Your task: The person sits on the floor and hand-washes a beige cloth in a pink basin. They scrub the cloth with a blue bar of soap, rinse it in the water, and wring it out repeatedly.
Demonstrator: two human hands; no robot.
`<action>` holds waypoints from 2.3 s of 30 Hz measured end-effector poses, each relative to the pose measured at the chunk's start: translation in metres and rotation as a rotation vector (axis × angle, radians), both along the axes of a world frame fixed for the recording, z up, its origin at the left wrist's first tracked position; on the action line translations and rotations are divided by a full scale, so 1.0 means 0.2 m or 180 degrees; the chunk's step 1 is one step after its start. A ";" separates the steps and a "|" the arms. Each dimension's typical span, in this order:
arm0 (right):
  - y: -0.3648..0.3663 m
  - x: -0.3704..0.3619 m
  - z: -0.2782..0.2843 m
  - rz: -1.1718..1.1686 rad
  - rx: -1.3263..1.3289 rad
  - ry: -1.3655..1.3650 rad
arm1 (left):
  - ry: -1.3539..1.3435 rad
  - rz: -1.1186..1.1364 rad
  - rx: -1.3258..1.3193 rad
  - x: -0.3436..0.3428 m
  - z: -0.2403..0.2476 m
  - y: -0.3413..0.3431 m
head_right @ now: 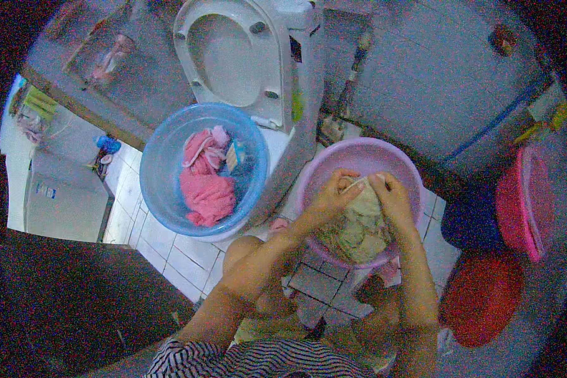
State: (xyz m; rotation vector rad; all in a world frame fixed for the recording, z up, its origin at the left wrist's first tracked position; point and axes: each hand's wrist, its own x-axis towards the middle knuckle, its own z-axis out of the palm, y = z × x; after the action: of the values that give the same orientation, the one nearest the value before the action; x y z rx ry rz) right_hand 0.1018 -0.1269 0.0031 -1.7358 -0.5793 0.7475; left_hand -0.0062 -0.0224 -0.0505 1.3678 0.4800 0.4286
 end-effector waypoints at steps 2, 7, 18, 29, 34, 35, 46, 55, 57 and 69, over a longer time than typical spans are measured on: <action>-0.01 0.04 -0.04 -0.0007 0.0028 0.0033 | -0.0026 -0.0296 -0.0017 -0.02 0.12 0.00; -0.02 0.06 -0.07 0.0007 0.0138 0.0114 | 0.0366 -0.0629 0.0333 -0.04 0.14 0.03; 0.02 0.00 -0.03 -0.0034 0.0242 0.0205 | -0.0009 -0.0387 -0.0270 -0.01 -0.02 0.01; 0.02 -0.24 -0.07 0.0443 -0.0263 -0.1817 | 0.0331 0.0046 -0.0870 -0.08 0.09 -0.17; 0.09 -0.15 -0.08 -0.0313 -0.0662 -0.1206 | 0.0054 -0.0113 -0.1251 -0.02 -0.34 -0.21; 0.08 -0.20 -0.10 -0.0131 -0.0706 -0.1588 | 0.0017 -0.0098 -0.1492 -0.01 -0.35 -0.21; 0.09 -0.02 -0.16 -0.0625 -0.0353 -0.1555 | -0.0101 -0.0841 -0.2759 -0.06 0.00 -0.08; -0.01 0.08 -0.01 0.0936 0.0082 -0.0138 | -0.0199 -0.0464 -0.3058 -0.15 0.08 0.15; 0.00 0.08 0.05 0.0712 0.0127 0.0012 | 0.0033 -0.0427 -0.3067 -0.15 0.06 0.09; -0.02 -0.25 0.02 0.0574 0.0154 -0.2604 | 0.0095 -0.0279 -0.3044 -0.07 0.06 0.02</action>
State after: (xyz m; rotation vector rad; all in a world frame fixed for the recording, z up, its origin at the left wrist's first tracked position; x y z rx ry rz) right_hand 0.0520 -0.1312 0.0077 -1.9293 -1.3024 0.1004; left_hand -0.0206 -0.0190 -0.0393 0.4653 0.5454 0.0668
